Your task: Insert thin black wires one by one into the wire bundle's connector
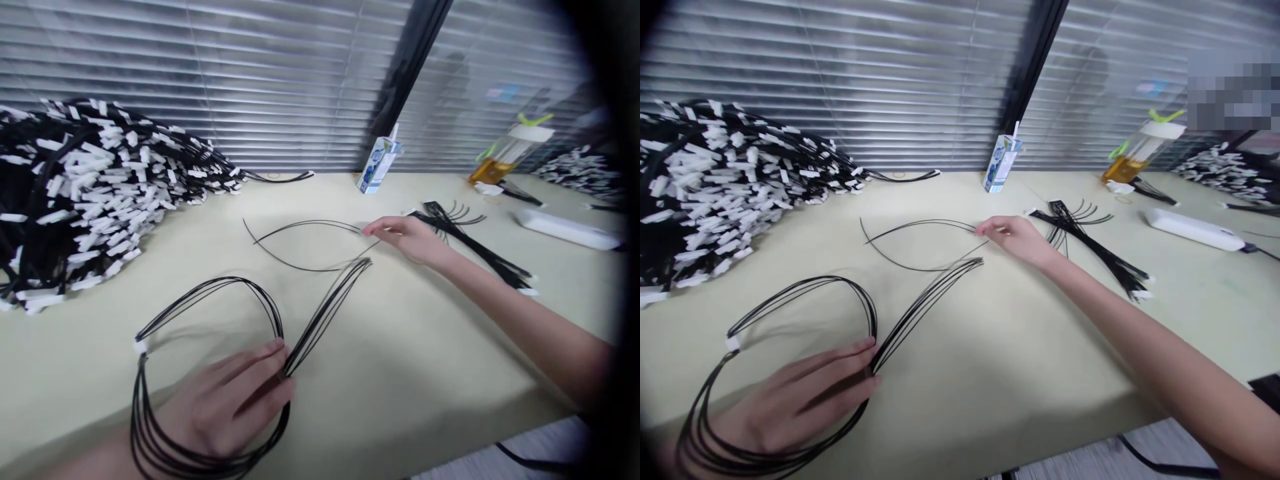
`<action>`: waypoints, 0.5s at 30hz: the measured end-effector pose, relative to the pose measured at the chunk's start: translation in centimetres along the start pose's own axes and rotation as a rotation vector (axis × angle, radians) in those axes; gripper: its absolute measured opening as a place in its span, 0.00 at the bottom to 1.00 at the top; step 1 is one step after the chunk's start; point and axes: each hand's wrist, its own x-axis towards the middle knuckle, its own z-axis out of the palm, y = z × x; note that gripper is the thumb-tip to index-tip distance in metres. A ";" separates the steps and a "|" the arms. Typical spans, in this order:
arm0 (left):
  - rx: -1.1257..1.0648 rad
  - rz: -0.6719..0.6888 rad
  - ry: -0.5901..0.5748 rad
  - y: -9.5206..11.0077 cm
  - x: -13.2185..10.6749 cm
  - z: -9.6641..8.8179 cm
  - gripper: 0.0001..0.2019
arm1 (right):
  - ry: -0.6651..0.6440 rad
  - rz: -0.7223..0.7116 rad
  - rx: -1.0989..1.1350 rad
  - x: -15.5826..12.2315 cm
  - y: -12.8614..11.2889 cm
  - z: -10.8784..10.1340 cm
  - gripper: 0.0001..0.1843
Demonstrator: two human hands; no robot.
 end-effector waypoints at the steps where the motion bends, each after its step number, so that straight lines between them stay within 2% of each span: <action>1: -0.024 -0.001 0.013 0.1 -0.2 0.1 0.12 | 0.015 -0.029 -0.033 -0.1 -0.5 -0.3 0.18; 7: -0.155 0.012 -0.048 -0.1 -0.9 0.0 0.13 | 0.222 -0.195 -0.211 0.6 -6.2 -2.7 0.13; 10: -0.190 0.031 -0.069 -0.2 -0.9 -0.2 0.13 | 0.420 -0.277 -0.250 1.8 -8.8 -4.4 0.14; 13: -0.222 0.040 -0.071 -0.4 -0.7 -0.3 0.14 | 0.614 -0.429 -0.216 2.4 -10.6 -5.7 0.16; 15: -0.235 0.039 -0.089 -0.6 -0.7 -0.3 0.15 | 0.577 -0.476 -0.303 2.0 -11.4 -5.3 0.16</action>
